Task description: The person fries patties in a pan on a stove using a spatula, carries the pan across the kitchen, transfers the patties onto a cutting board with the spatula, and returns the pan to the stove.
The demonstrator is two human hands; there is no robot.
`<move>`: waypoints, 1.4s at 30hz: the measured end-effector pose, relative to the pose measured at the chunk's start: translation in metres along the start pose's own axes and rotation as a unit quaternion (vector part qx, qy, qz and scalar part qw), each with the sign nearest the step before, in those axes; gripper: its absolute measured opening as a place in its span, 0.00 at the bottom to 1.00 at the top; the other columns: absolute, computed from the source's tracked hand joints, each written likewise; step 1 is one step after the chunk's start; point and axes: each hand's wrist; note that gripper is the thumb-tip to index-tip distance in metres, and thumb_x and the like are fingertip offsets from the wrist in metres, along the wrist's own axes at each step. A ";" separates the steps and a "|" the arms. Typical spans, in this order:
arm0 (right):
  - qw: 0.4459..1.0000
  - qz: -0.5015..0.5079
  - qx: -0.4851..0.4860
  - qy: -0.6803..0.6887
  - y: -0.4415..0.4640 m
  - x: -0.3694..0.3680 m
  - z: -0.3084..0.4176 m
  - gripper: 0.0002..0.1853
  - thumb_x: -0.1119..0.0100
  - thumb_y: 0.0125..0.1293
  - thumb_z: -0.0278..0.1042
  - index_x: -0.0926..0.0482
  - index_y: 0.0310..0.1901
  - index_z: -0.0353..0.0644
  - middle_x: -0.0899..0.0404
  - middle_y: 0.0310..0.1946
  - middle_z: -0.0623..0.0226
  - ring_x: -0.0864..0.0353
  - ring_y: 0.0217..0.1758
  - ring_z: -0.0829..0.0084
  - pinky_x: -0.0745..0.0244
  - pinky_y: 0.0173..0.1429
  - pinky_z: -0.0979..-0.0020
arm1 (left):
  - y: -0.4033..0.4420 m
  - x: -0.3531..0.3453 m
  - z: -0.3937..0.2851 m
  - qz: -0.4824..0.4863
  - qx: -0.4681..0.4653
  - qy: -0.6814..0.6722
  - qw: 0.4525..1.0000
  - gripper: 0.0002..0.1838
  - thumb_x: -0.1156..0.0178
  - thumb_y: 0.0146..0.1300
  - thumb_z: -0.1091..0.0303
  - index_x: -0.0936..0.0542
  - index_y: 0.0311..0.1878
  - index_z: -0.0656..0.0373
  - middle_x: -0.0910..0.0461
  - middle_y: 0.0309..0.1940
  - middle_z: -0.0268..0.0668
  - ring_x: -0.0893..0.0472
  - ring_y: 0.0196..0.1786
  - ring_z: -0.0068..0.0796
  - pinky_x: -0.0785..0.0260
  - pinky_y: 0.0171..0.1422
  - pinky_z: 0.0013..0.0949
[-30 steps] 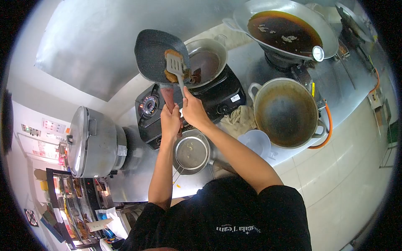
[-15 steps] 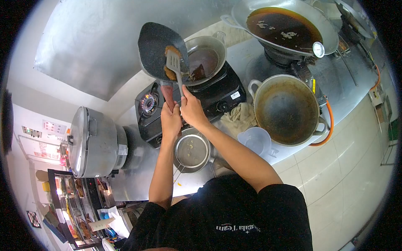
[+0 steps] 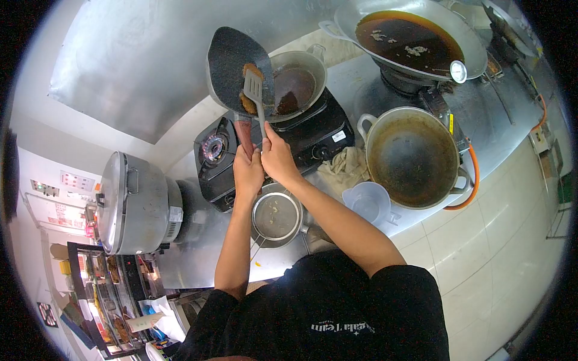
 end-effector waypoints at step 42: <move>0.972 0.105 0.081 -0.194 -0.022 -0.070 0.052 0.25 0.50 0.77 0.30 0.32 0.73 0.45 0.26 0.28 0.62 0.33 0.30 0.77 0.31 0.40 0.72 | -0.007 0.127 0.180 0.088 0.303 -0.626 0.713 0.07 0.44 0.75 0.67 0.30 0.50 0.55 0.36 0.23 0.24 0.38 0.20 0.13 0.44 0.20 0.20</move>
Point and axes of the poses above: each hand's wrist, its own y-axis towards the middle knuckle, its own x-axis out of the back of the hand, z = x × y
